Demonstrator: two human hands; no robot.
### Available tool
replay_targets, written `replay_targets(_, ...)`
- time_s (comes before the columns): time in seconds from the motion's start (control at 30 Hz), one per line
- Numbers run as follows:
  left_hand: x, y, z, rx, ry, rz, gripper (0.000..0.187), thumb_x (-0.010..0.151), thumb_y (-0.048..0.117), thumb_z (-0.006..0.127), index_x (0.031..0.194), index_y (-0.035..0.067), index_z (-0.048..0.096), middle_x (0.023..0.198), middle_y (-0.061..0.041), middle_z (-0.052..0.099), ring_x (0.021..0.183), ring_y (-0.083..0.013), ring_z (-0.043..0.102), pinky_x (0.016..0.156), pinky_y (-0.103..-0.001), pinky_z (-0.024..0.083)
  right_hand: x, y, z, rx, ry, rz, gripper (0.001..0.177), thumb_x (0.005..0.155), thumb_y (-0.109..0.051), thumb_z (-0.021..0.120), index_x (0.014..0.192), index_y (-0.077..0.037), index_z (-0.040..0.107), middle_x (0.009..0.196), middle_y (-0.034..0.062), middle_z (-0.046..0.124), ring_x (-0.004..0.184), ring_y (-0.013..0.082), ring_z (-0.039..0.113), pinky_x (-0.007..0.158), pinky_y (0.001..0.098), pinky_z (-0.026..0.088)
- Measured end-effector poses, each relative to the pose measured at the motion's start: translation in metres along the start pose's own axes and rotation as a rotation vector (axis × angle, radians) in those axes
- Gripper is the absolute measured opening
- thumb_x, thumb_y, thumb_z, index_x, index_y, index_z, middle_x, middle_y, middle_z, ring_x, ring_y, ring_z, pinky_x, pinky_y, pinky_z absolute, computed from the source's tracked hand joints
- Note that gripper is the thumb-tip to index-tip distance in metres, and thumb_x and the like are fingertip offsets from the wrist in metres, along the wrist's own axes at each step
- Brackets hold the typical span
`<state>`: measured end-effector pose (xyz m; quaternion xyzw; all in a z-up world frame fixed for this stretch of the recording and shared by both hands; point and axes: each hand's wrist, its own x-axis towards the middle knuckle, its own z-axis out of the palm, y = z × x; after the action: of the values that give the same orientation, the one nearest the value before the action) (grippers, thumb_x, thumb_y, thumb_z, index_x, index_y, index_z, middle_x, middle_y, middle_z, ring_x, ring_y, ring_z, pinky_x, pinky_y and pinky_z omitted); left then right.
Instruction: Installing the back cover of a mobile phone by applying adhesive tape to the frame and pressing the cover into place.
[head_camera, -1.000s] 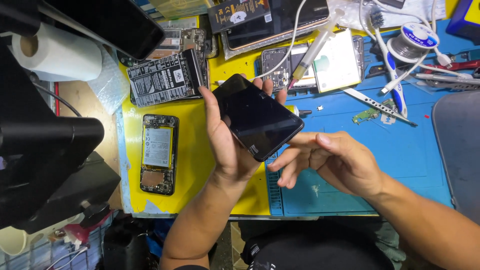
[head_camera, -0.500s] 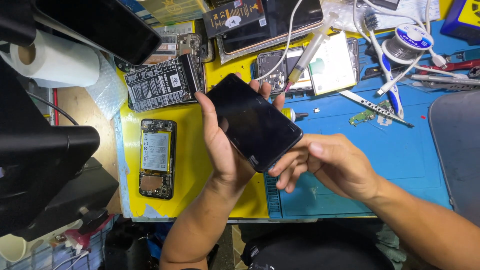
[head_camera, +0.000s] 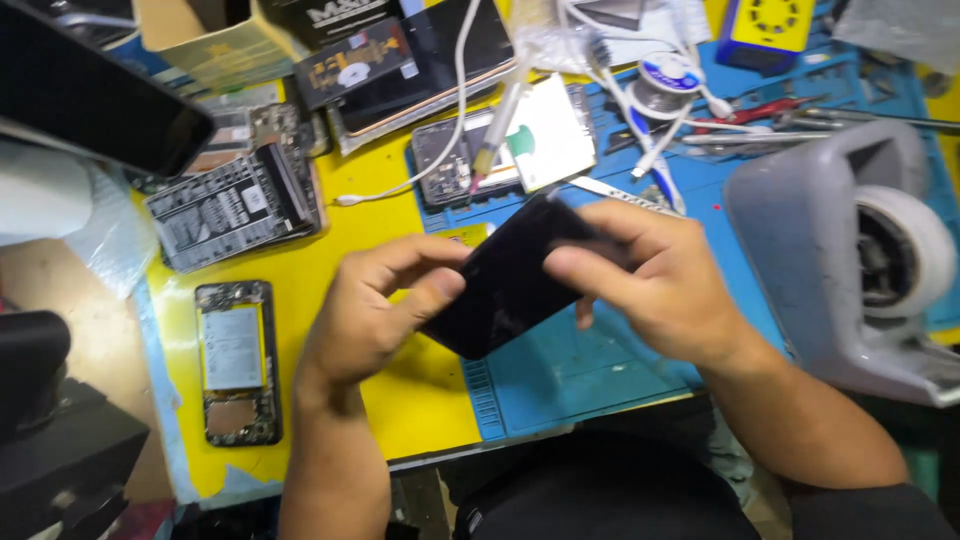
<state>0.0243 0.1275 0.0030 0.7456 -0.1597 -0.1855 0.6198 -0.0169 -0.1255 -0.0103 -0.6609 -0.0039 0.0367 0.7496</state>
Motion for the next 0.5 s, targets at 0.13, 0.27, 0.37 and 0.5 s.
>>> replay_targets(0.13,0.012,0.0,0.036,0.241,-0.13,-0.065,0.029,0.096,0.033,0.064,0.111,0.01,0.074,0.097,0.001,0.076,0.086,-0.0091,0.066,0.08,-0.025,0.051,-0.024,0.008,0.007,-0.207,-0.072,0.094,0.025,0.091,-0.015,0.073,0.113,-0.003,0.071,0.084,0.0035,0.071,0.058,0.0099,0.069,0.053,0.0213,0.063)
replay_targets(0.27,0.021,0.004,0.061,0.378,-0.137,-0.343,0.023,0.091,0.037,0.069,0.096,0.018,0.08,0.078,0.006,0.075,0.067,-0.0082,0.057,0.064,-0.027,0.049,-0.065,-0.006,-0.02,-0.191,-0.058,0.063,0.057,0.092,-0.008,0.071,0.144,-0.009,0.049,0.123,0.0147,0.067,0.076,0.0111,0.061,0.065,0.0258,0.071)
replay_targets(0.37,0.021,-0.008,0.075,0.308,-0.187,-0.436,0.019,0.087,0.031,0.075,0.095,0.016,0.082,0.083,0.006,0.079,0.078,-0.0057,0.065,0.076,-0.023,0.053,-0.116,-0.026,-0.078,-0.421,0.038,-0.46,0.011,0.086,-0.005,0.076,0.094,-0.001,0.068,0.083,0.0109,0.072,0.068,0.0228,0.069,0.067,0.033,0.057)
replay_targets(0.5,0.029,0.0,0.094,0.401,-0.341,-0.489,0.022,0.084,0.037,0.077,0.094,0.019,0.085,0.079,0.007,0.081,0.071,-0.0056,0.066,0.064,-0.023,0.052,-0.175,-0.007,-0.174,-0.464,0.264,-0.56,0.013,0.086,-0.019,0.068,0.079,-0.007,0.066,0.069,0.0058,0.064,0.056,0.0168,0.058,0.054,0.0303,0.052)
